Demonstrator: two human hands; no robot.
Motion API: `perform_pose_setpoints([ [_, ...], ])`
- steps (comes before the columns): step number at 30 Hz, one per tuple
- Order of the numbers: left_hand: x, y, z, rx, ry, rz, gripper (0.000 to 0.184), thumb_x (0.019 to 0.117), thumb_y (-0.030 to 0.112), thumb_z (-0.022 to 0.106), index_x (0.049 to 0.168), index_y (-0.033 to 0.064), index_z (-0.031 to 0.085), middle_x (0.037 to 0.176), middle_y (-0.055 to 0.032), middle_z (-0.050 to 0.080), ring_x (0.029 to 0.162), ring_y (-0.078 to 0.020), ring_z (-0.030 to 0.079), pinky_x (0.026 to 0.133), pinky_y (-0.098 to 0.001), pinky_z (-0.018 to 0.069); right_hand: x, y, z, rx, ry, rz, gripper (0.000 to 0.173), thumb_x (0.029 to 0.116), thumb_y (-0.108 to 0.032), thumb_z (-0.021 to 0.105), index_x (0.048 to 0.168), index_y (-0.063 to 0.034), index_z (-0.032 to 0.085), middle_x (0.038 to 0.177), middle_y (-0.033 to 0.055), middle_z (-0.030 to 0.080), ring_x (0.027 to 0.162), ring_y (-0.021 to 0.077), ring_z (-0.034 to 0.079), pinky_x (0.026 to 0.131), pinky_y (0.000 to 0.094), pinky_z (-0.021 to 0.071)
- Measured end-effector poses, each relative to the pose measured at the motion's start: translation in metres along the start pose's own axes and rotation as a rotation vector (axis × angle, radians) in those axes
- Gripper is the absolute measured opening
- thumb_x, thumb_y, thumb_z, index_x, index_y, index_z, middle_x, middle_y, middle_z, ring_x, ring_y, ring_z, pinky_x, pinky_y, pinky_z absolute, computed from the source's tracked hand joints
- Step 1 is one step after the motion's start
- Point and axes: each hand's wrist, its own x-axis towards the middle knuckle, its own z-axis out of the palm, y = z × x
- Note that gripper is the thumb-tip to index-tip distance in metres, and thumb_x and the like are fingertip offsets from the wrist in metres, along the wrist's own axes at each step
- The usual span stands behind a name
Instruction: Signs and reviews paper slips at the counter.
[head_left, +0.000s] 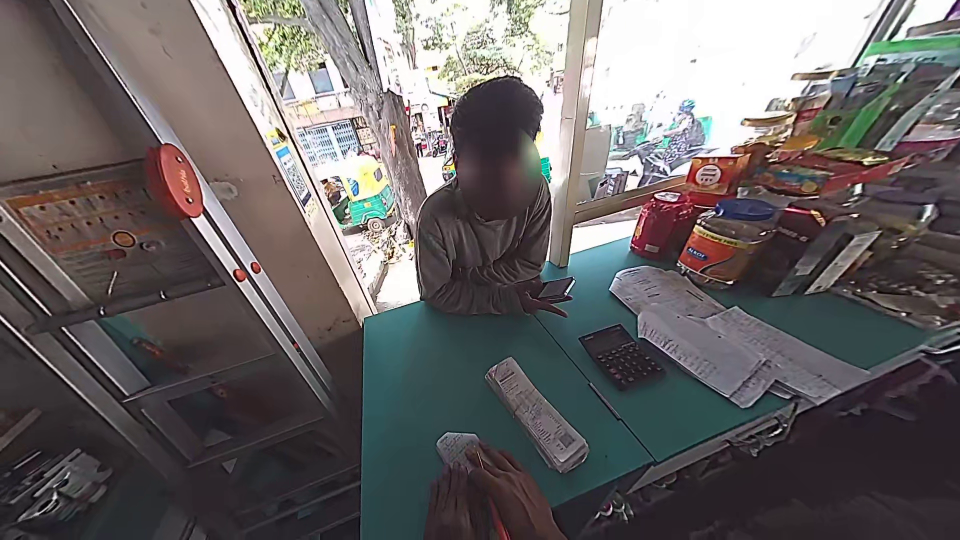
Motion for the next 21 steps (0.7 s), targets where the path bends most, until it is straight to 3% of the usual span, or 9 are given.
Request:
perform_pose_setpoints([
  [15, -0.0005, -0.003, -0.0001, 0.003, 0.003, 0.029, 0.047, 0.101, 0.033, 0.049, 0.127, 0.0003, 0.07, 0.138, -0.0147, 0.065, 0.132, -0.0314, 0.059, 0.115, -0.0514, 0.0415, -0.0006, 0.0027, 0.0031, 0.0, -0.017, -0.006, 0.033, 0.1016, -0.011, 0.047, 0.124, -0.018, 0.07, 0.148, 0.0003, 0.059, 0.148, 0.0239, 0.04, 0.121, 0.045, 0.0319],
  [21, -0.0014, -0.0011, -0.0011, 0.0, 0.029, 0.041, 0.047, 0.1016, 0.036, 0.047, 0.124, 0.0025, 0.073, 0.136, -0.0143, 0.066, 0.131, -0.0319, 0.06, 0.114, -0.0516, 0.0421, -0.0003, 0.0021, 0.0042, 0.018, 0.031, 0.026, 0.032, 0.1083, -0.023, 0.042, 0.124, -0.0164, 0.07, 0.148, 0.0049, 0.059, 0.147, 0.0237, 0.043, 0.121, 0.0419, 0.0331],
])
